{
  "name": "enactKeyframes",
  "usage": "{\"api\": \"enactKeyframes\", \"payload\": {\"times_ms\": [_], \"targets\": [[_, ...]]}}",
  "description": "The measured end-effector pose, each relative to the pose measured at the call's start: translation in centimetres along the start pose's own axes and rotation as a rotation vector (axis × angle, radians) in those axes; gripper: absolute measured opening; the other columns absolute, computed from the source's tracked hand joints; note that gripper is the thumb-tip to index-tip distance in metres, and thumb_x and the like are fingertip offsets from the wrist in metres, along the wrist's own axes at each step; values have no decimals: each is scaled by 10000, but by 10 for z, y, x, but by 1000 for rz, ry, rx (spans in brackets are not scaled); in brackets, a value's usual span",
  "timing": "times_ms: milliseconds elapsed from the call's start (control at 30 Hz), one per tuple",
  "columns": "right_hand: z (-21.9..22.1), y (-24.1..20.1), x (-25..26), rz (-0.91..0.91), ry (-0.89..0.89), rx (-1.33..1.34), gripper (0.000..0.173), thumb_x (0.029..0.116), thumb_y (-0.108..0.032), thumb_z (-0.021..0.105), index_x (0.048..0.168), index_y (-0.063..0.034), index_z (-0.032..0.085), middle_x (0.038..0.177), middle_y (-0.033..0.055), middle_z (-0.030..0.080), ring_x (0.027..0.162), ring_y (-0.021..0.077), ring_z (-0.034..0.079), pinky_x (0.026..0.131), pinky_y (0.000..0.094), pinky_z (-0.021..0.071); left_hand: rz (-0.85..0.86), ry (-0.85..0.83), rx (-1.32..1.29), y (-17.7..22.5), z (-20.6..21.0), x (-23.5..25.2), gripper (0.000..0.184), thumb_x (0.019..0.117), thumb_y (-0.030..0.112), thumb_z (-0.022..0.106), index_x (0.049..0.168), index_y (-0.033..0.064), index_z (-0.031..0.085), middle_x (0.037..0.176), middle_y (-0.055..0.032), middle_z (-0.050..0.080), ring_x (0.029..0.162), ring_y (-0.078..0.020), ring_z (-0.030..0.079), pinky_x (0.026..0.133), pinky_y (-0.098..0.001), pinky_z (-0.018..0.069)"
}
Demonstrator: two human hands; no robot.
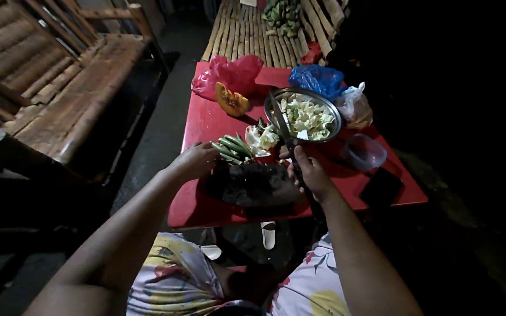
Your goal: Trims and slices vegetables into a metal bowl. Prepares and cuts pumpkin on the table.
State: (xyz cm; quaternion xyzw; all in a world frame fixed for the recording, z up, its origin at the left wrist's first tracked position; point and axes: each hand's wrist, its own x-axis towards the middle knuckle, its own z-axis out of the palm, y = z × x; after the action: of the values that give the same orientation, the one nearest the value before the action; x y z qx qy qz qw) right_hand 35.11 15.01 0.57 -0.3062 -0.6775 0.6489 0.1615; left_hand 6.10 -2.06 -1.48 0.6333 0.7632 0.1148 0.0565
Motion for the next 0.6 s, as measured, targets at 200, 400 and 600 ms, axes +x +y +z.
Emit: {"api": "enactKeyframes", "payload": {"times_ms": [200, 400, 600], "targets": [[31, -5, -5, 85, -144, 261, 636, 1083, -593, 184, 1322, -161, 585, 687, -2, 541, 483, 73, 480, 423, 200, 413, -196, 384, -788, 44, 0, -7, 227, 1020, 96, 556, 1213, -21, 581, 1053, -89, 658, 902, -130, 666, 849, -351, 583], [61, -1, -3, -36, -33, 222, 571, 1081, -586, 260, 1060, -119, 589, 611, 8, 495, 458, 92, 460, 435, 233, 424, -98, 635, -1344, 124, 32, 12, 172, 971, 80, 621, 1130, 126, 576, 1019, 28, 666, 888, -85, 672, 815, -305, 602], [58, -2, 0, -97, 35, 231, 533, 1079, -592, 262, 1216, -186, 579, 674, 11, 524, 477, 90, 471, 435, 230, 430, -124, 775, -1547, 151, 44, 26, 142, 990, 69, 643, 1092, 163, 610, 975, 29, 702, 865, -99, 686, 805, -294, 595]]}}
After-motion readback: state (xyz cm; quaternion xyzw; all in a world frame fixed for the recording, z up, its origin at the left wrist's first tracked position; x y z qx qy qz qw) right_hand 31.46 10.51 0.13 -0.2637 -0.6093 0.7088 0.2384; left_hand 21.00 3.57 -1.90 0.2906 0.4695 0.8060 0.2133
